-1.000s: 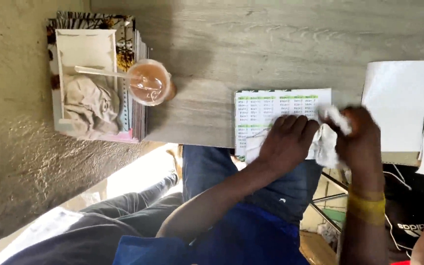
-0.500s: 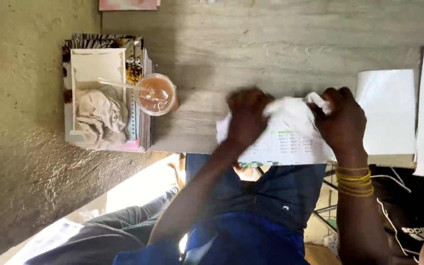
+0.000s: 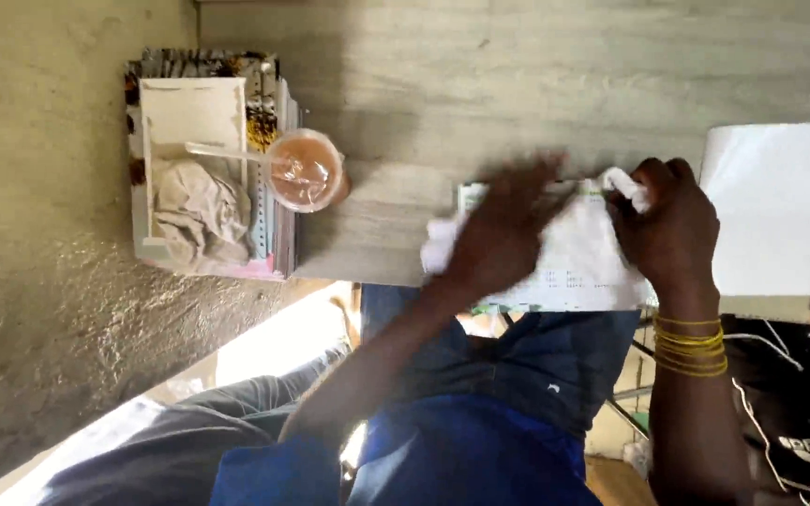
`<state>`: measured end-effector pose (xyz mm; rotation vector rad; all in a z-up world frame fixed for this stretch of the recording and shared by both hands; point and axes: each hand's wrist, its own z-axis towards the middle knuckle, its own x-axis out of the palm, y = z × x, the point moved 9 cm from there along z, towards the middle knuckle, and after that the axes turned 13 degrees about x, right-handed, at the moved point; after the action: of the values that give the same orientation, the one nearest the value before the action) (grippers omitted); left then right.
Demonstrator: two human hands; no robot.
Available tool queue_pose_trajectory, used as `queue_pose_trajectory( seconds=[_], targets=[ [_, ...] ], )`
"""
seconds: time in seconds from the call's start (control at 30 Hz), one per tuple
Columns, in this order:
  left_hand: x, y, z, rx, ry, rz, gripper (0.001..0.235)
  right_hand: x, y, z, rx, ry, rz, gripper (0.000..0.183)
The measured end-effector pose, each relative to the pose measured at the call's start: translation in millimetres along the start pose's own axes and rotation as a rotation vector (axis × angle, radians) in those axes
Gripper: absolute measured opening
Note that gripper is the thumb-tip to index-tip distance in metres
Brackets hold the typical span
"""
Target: The person sits on the floor and repeatedly wipes a printed paper with a white cloth. They flip the paper over and continue wiping both sides, then place it back on a stack.
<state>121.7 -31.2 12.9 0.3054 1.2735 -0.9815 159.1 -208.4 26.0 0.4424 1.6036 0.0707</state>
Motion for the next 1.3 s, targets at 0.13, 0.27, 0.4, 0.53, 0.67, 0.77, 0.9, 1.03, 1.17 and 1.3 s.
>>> queue_pose_trajectory(
  seconds=[0.13,0.27,0.4,0.53,0.67,0.77,0.9,1.03,1.17,1.3],
  targets=[
    [11.2,-26.7,-8.0,0.14,0.078,-0.061,0.085,4.7,-2.6,0.7,-0.008,0.037,-0.018,0.025],
    [-6.3,51.2,2.6,-0.104,0.265,0.494,0.084,1.3,-1.3,-0.9,-0.015,0.003,0.024,0.02],
    [-1.8,-25.7,-7.6,0.016,0.087,0.023,0.089,1.9,-3.1,0.5,0.018,0.033,0.021,0.02],
    [37.4,-27.6,-12.0,0.131,0.125,-0.031,0.09,6.2,-8.4,0.2,-0.002,0.043,0.021,0.025],
    [-8.6,42.2,4.3,-0.064,-0.015,0.211,0.066,-0.3,-1.8,0.1,-0.019,0.013,0.041,0.021],
    [6.1,6.4,-5.4,-0.112,-0.063,-0.207,0.089,5.3,-4.8,3.2,0.055,0.067,0.037,0.021],
    [10.2,-6.4,-8.9,0.048,0.0,-0.169,0.061,9.0,-9.8,3.1,0.026,0.062,0.032,0.023],
    [-28.1,55.7,3.0,-0.04,-0.12,0.101,0.065,3.1,-4.5,-0.4,-0.003,0.033,0.034,0.021],
    [-19.1,-22.3,1.5,0.0,-0.206,-0.402,0.074,8.7,-8.8,5.9,0.008,0.079,0.043,0.025],
    [-23.4,-71.9,-10.7,0.153,-0.011,-0.001,0.057,14.4,-18.8,8.7,-0.03,0.066,0.019,0.026]
  ],
)
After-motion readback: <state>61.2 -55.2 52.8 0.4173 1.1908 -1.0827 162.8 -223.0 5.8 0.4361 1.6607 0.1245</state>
